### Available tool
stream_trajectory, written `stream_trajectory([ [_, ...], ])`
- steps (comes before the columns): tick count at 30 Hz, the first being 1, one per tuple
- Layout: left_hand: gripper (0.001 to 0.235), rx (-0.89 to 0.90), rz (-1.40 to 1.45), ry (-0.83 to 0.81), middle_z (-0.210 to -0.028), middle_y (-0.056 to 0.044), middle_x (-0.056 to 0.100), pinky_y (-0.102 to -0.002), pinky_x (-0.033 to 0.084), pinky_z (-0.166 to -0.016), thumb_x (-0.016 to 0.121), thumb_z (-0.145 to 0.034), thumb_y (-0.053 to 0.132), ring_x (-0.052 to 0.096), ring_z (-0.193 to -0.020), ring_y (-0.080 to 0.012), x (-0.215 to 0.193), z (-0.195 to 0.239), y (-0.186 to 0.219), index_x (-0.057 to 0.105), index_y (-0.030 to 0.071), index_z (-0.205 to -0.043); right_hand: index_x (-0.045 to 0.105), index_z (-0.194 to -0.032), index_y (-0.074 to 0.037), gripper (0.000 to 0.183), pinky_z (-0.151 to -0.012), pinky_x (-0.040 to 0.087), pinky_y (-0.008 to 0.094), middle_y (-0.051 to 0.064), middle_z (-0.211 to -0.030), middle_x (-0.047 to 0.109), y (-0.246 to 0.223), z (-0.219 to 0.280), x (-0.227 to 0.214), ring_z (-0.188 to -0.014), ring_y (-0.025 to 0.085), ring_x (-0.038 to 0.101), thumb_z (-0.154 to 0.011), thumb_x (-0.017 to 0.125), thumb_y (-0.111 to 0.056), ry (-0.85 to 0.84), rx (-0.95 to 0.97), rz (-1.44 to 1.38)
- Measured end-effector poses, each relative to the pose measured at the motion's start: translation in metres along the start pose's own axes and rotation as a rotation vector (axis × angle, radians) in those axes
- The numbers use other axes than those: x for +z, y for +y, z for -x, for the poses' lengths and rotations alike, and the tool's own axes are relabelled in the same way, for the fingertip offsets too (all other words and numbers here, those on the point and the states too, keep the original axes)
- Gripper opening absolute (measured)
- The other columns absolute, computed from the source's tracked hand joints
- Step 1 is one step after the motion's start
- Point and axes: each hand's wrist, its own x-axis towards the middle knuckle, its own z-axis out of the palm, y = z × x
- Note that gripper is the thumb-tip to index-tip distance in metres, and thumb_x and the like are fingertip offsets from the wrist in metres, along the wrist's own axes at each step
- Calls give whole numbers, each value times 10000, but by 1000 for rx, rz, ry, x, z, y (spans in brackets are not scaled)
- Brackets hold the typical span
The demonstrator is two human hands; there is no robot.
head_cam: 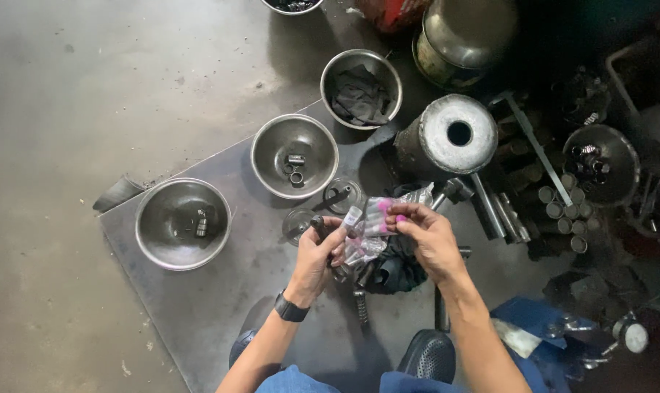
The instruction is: Selecting, cleaning, and drilling small metal parts using a drill press.
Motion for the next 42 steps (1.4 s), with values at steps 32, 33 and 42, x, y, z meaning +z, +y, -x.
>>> stream_trajectory([
  [32,216,-9,-237,-8,-851,-53,695,-198,412,-515,716,-917,84,504,-605,-35,5,6,-24,612,-16,-1077,753,-1168,9,228,-920,597,304,130,-1133,779,10,23,33,-1036,203,741,-963,683,-63,-3,-333,155],
  [33,210,-2,-221,-6,-874,-60,712,-199,415,-519,716,-914,87,508,-614,-33,5,6,-23,620,-14,-1072,743,-1203,10,253,-940,592,308,137,-1175,769,11,26,33,-1072,211,731,-972,683,-74,-7,-359,204],
  [42,226,30,-390,45,-822,-3,681,-215,450,-576,790,-885,156,567,-646,-54,-5,3,-27,674,16,-1020,504,-1401,25,810,-1053,500,438,242,-1346,569,0,38,41,-1253,396,587,-681,866,-60,-130,-776,835],
])
